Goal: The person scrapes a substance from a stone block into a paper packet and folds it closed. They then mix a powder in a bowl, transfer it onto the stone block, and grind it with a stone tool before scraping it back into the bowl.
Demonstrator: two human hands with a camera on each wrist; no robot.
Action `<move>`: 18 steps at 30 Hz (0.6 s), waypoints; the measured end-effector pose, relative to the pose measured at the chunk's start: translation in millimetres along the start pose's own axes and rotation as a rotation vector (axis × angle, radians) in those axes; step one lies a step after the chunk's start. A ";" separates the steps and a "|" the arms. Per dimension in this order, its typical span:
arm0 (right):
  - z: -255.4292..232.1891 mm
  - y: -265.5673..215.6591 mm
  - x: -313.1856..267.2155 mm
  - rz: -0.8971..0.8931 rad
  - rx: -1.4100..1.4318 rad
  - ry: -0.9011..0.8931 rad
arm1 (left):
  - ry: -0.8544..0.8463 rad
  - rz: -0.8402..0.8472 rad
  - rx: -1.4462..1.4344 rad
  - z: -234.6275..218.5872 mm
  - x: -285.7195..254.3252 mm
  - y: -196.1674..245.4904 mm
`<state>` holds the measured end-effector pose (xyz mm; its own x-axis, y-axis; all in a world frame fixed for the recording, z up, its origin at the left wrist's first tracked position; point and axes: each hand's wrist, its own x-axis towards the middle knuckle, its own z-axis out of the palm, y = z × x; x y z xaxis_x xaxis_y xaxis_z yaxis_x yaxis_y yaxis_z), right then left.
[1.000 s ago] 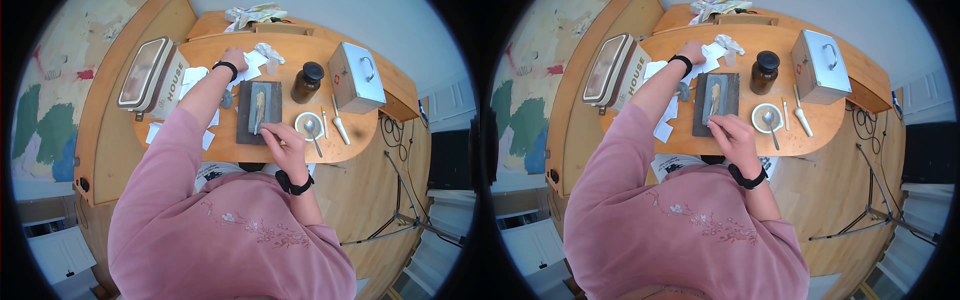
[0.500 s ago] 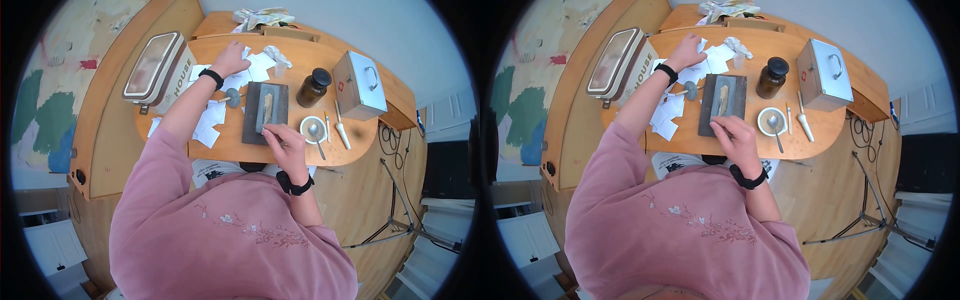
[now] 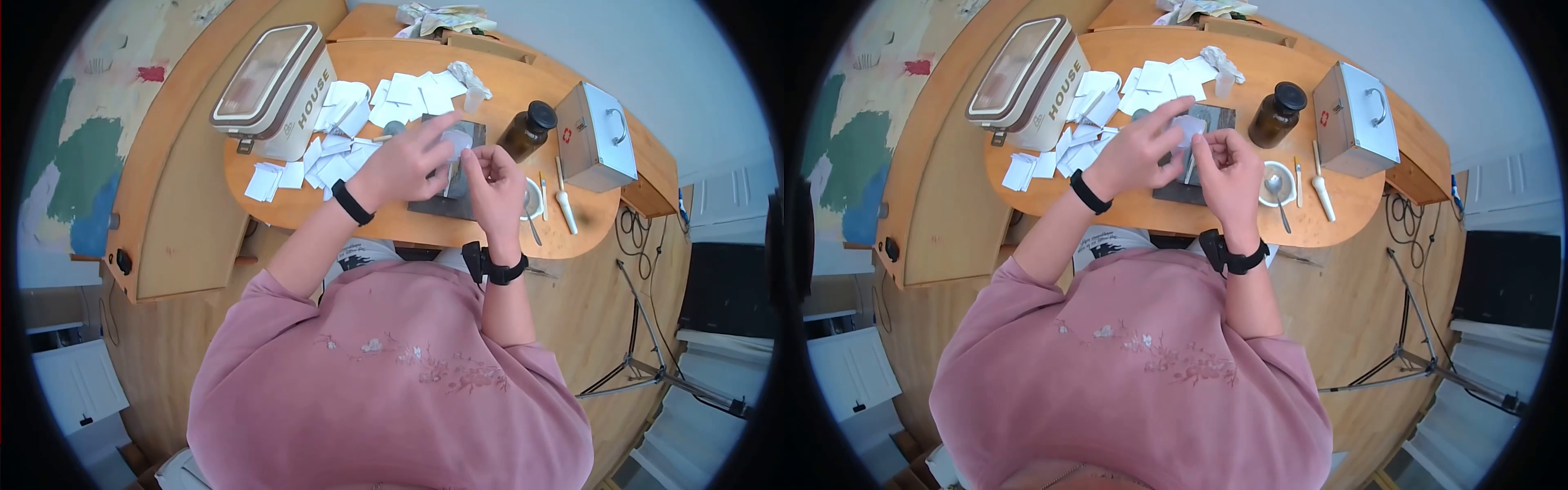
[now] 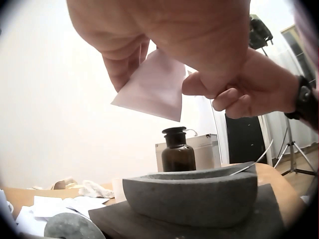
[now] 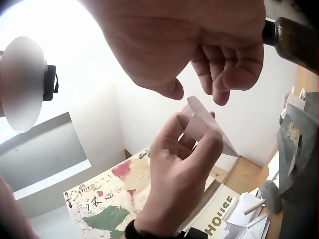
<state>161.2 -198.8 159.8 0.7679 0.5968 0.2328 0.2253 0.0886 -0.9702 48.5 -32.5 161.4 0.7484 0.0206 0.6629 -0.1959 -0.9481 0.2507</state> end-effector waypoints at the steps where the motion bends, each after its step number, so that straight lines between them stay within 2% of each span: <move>1: -0.9 3.1 -1.4 0.001 -0.003 -0.007 | 0.004 -0.006 0.001 1.9 -5.5 4.4; 3: -2.2 8.3 -5.6 0.024 -0.099 -0.103 | 0.059 0.035 -0.039 7.5 -17.5 11.3; 4: 0.0 8.3 -10.3 0.024 -0.101 -0.109 | 0.042 -0.015 -0.051 8.4 -23.3 16.3; 5: 4.0 7.4 -16.8 -0.032 -0.176 -0.098 | 0.045 -0.018 -0.050 8.7 -28.7 21.5; 7: 11.9 8.2 -28.4 -0.089 -0.254 -0.087 | 0.041 -0.142 0.025 10.5 -40.1 31.7; 8: 15.7 12.8 -34.1 -0.157 -0.316 -0.091 | 0.044 -0.142 0.022 12.3 -46.5 35.4; 9: 19.3 14.3 -38.8 -0.226 -0.378 -0.095 | 0.044 -0.214 0.019 14.3 -54.0 37.8; 10: 22.6 13.5 -43.2 -0.239 -0.346 -0.097 | 0.043 -0.286 0.015 16.5 -60.8 39.9; 13: 26.9 13.3 -51.2 -0.249 -0.392 -0.136 | 0.128 -0.338 0.057 24.1 -76.9 44.9; 17: 29.8 18.4 -54.9 -0.291 -0.468 -0.114 | 0.149 -0.388 0.048 28.3 -93.1 48.6; 18: 30.9 19.1 -55.5 -0.279 -0.460 -0.109 | 0.106 -0.402 0.065 26.2 -94.8 49.8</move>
<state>104.3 -205.6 126.3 0.5804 0.6818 0.4453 0.6691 -0.0876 -0.7380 -15.6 -90.0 92.6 0.6875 0.4219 0.5911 0.1408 -0.8759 0.4614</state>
